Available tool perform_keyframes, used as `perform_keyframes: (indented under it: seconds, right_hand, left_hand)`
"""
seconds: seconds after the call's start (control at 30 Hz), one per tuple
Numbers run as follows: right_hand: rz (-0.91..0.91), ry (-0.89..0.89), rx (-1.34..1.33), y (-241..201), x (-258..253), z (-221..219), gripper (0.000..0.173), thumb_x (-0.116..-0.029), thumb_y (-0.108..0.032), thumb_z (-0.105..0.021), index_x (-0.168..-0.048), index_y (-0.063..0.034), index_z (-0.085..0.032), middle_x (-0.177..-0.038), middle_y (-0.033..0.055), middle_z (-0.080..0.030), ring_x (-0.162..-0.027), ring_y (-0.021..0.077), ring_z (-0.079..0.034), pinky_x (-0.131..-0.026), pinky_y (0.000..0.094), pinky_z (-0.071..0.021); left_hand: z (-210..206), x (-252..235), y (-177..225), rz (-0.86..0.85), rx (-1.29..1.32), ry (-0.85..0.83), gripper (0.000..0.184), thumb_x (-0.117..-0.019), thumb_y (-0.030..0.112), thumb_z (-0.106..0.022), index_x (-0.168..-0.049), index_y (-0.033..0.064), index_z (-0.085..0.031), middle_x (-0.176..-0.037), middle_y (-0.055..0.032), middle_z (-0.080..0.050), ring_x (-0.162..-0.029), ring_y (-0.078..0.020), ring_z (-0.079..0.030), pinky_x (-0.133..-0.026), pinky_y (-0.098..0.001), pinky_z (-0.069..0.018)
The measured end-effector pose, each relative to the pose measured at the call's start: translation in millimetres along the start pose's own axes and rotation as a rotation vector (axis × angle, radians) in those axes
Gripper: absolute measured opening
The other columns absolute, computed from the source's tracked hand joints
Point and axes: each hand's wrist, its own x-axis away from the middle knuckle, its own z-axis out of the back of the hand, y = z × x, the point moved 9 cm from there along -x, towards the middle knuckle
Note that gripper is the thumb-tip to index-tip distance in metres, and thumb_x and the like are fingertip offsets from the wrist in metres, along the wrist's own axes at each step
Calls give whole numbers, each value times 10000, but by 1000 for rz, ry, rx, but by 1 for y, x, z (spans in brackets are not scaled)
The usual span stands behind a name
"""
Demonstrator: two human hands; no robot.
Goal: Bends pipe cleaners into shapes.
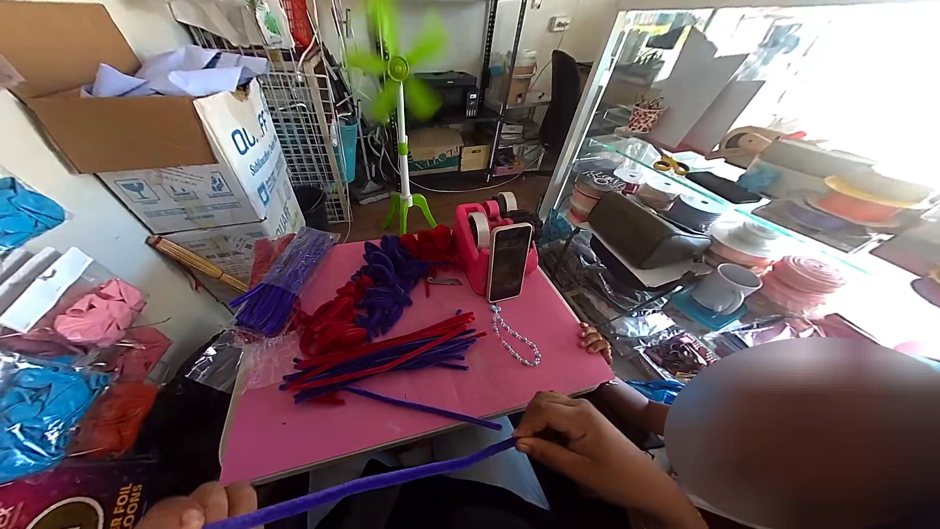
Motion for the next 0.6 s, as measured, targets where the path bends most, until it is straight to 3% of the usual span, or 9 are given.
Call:
perform_keyframes:
  seconds: [0.07, 0.2, 0.23, 0.3, 0.4, 0.5, 0.6]
  right_hand:
    - [-7, -39, -27, 5, -5, -8, 141, -996, -238, -668, -984, -108, -723, -895, -19, -700, -916, 37, -635, -856, 208, -507]
    - [-77, 49, -190, 14, -7, 9, 109, -998, -224, -669, -1033, -138, -727, -960, -44, -722, -892, 6, -664, -793, 170, -558]
    - [-90, 88, -307, 13, -8, 16, 107, -1000, -227, -668, -1055, -163, -733, -975, -53, -729, -889, 10, -676, -792, 181, -572]
    - [-73, 138, -591, 8, -12, 25, 131, -1003, -230, -663, -1092, -184, -746, -984, -39, -740, -896, 44, -694, -808, 220, -585]
    - [-54, 230, -770, -3, -29, 30, 147, -1002, -217, -655, -1108, -182, -750, -1000, -16, -744, -889, 74, -707, -822, 249, -594]
    - [-27, 319, -505, -19, -47, 18, 135, -1000, -212, -665, -1104, -190, -749, -1029, -61, -731, -856, 15, -675, -750, 177, -574]
    - [25, 240, -312, -37, -56, -22, 138, -996, -142, -663, -1112, -120, -737, -1056, -17, -704, -910, 33, -666, -765, 180, -577]
  left_hand:
    - [-5, -5, -11, 30, 216, 4, 174, -1013, 247, -627, -1098, 182, -764, -992, -7, -748, -879, -109, -715, -746, -239, -588]
    - [-14, -5, -29, 33, 392, -82, 232, -1030, 288, -591, -1126, 203, -785, -1201, -40, -725, -1141, -213, -681, -1003, -390, -552]
    - [-15, -5, -32, 35, 424, -80, 244, -1039, 267, -573, -1144, 191, -779, -1192, -42, -732, -1152, -221, -683, -1036, -425, -537]
    - [-17, -6, -39, 88, 421, -35, 229, -1038, 226, -562, -1134, 188, -766, -1048, -1, -757, -1037, -168, -719, -990, -420, -563]
    - [-28, -9, -59, 189, 81, 59, 192, -1032, 305, -567, -1091, 261, -744, -864, 104, -705, -779, -24, -684, -750, -239, -604]
    - [-50, -7, -82, 218, -244, 23, 254, -1056, 388, -511, -1137, 264, -718, -858, 124, -664, -730, 23, -620, -678, -159, -544]
    - [-66, -3, -102, 246, -237, -49, 270, -1061, 323, -528, -1200, 192, -718, -966, 71, -662, -777, 9, -601, -700, -150, -524]
